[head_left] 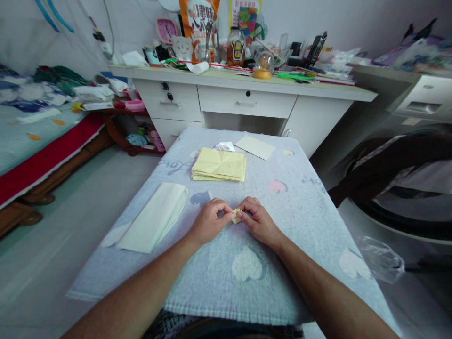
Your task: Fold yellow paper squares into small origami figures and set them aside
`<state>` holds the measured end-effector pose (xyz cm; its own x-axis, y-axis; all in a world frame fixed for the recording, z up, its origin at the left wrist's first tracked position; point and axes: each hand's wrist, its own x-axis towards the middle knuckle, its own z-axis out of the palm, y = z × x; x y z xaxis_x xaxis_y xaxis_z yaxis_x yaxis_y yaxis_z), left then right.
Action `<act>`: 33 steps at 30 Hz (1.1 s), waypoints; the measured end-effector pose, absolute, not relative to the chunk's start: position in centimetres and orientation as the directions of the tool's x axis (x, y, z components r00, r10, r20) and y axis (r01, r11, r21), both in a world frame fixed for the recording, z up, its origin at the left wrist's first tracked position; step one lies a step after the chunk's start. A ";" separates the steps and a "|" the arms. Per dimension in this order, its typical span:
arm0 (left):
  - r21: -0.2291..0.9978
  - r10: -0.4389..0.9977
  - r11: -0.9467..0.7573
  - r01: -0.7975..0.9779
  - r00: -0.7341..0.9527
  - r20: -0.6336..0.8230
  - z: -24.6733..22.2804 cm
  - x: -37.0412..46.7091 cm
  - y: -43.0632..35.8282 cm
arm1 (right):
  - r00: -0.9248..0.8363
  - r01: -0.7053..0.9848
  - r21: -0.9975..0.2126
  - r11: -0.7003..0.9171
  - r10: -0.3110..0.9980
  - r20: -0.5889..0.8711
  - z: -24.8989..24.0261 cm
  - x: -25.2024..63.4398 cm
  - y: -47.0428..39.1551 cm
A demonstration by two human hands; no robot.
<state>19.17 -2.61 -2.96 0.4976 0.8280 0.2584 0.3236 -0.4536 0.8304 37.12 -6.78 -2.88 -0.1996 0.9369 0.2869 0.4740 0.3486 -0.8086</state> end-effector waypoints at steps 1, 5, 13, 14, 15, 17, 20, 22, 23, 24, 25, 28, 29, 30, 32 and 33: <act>0.837 0.832 -0.443 0.320 0.495 0.251 -2.9 19.1 -2.6 | -0.190 0.466 -0.818 0.338 0.941 0.281 -2.9 37.1 -6.8; 0.877 0.849 -0.386 0.287 0.483 0.215 -3.0 18.9 -2.5 | -0.147 0.430 -0.862 0.269 0.963 0.227 -2.9 37.1 -7.0; 0.911 0.855 -0.337 0.238 0.483 0.190 -3.1 18.9 -2.4 | -0.170 0.348 -0.913 0.213 0.972 0.163 -3.0 37.2 -6.8; 0.912 0.854 -0.334 0.239 0.487 0.185 -3.1 18.9 -2.4 | -0.171 0.338 -0.917 0.211 0.972 0.160 -3.0 37.2 -6.8; 0.913 0.853 -0.329 0.241 0.491 0.178 -3.0 19.0 -2.4 | -0.173 0.331 -0.921 0.207 0.972 0.157 -2.9 37.3 -6.8; 0.917 0.851 -0.319 0.240 0.499 0.166 -3.0 19.0 -2.4 | -0.175 0.325 -0.924 0.202 0.973 0.151 -2.9 37.4 -6.9; 0.919 0.838 -0.316 0.234 0.524 0.155 -2.8 19.2 -2.5 | -0.182 0.343 -0.914 0.216 0.970 0.161 -2.7 37.6 -6.9; 0.914 0.828 -0.335 0.230 0.535 0.169 -2.7 19.3 -2.5 | -0.197 0.367 -0.899 0.238 0.965 0.175 -2.5 37.7 -6.9; 0.910 0.824 -0.348 0.227 0.537 0.181 -2.6 19.3 -2.5 | -0.208 0.379 -0.891 0.250 0.961 0.181 -2.4 37.7 -6.9; 0.907 0.821 -0.358 0.223 0.538 0.192 -2.6 19.3 -2.5 | -0.222 0.391 -0.882 0.263 0.957 0.187 -2.3 37.7 -6.9; 0.906 0.819 -0.361 0.221 0.540 0.194 -2.6 19.3 -2.5 | -0.238 0.401 -0.874 0.276 0.952 0.191 -2.3 37.6 -6.9; 0.935 0.819 -0.287 0.207 0.560 0.127 -2.8 19.3 -2.4 | -0.280 0.419 -0.855 0.306 0.939 0.200 -2.3 37.5 -7.0; 0.950 0.819 -0.246 0.195 0.566 0.096 -2.9 19.2 -2.4 | -0.285 0.420 -0.853 0.309 0.938 0.199 -2.4 37.4 -7.0; 0.962 0.821 -0.207 0.176 0.567 0.073 -3.1 19.2 -2.3 | -0.284 0.419 -0.855 0.306 0.938 0.197 -2.4 37.4 -7.0; 0.982 0.828 -0.146 0.120 0.558 0.055 -3.3 19.1 -2.2 | -0.265 0.416 -0.861 0.292 0.945 0.193 -2.6 37.3 -7.0; 0.988 0.835 -0.127 0.092 0.548 0.057 -3.3 19.0 -2.2 | -0.252 0.416 -0.864 0.284 0.949 0.191 -2.6 37.3 -7.1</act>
